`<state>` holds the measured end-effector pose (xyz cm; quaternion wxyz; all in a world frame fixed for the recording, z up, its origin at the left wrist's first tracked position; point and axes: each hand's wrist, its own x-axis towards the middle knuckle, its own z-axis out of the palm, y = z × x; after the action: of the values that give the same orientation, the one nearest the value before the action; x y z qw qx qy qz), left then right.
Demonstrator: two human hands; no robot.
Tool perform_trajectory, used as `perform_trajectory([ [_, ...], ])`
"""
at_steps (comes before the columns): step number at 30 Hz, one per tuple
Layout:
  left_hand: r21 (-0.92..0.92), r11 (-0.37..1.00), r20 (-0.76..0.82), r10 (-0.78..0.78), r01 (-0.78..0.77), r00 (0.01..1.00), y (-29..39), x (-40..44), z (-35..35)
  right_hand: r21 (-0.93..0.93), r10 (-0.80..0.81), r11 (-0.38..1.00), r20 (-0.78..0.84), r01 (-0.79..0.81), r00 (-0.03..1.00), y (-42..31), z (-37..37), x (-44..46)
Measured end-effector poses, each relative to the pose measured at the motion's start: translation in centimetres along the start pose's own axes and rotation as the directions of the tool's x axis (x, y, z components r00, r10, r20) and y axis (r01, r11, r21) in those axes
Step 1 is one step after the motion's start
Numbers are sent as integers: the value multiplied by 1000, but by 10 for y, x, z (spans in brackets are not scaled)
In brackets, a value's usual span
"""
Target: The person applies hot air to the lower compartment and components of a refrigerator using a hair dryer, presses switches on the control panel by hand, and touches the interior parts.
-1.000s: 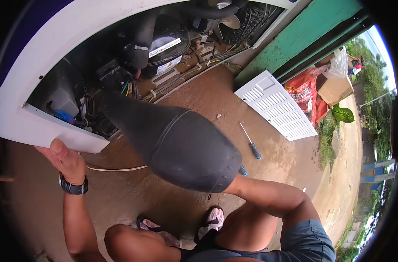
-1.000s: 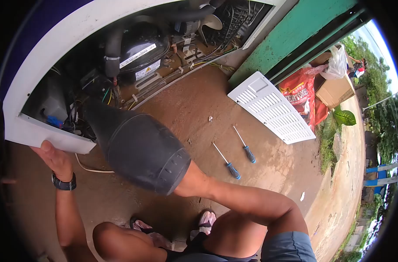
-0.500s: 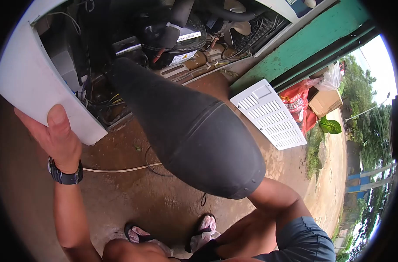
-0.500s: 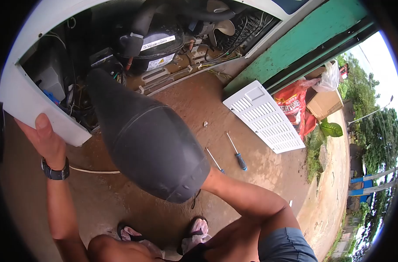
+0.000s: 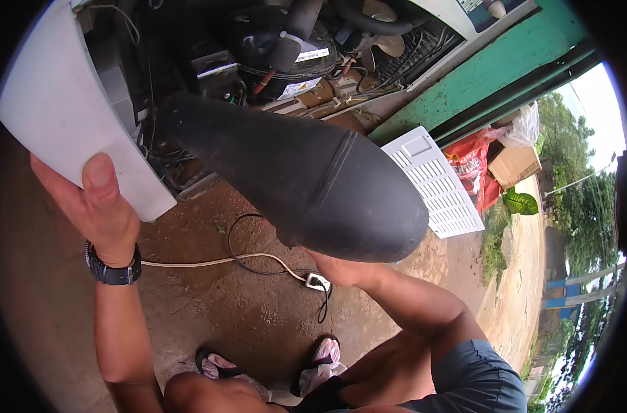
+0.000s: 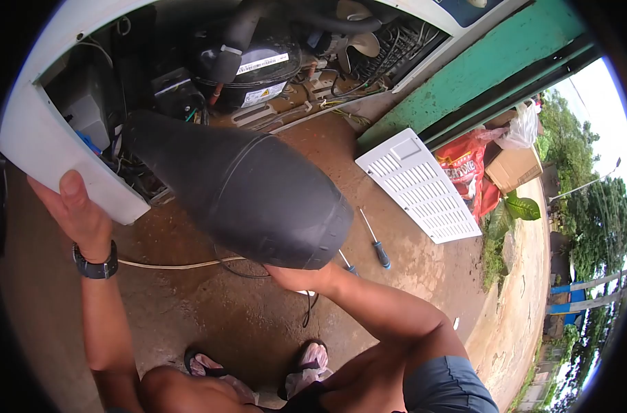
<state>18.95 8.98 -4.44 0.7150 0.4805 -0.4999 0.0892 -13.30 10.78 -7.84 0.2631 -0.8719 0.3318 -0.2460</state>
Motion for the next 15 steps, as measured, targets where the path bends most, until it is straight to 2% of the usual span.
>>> perform_trajectory([
  [1,11,1000,0,22,-22,1000,0,0,0,100,96,990,31,-99,995,-1,1,2],
  [2,23,999,0,44,-44,999,1,1,0,99,96,990,32,-99,995,-1,2,2],
  [5,36,997,13,73,-73,997,-1,1,-1,89,66,994,5,-66,998,2,4,0],
  [7,36,996,17,81,-81,997,-2,1,-2,-35,-99,995,-39,97,994,6,3,-7],
  [11,41,995,28,95,-96,995,-2,0,-1,48,-80,995,-44,82,996,7,2,-9],
  [13,45,993,28,105,-106,994,-2,0,-1,-19,-108,994,-112,106,988,2,2,-6],
  [15,48,992,26,112,-113,993,-2,0,-1,-54,-123,992,-107,117,987,0,2,-6],
])
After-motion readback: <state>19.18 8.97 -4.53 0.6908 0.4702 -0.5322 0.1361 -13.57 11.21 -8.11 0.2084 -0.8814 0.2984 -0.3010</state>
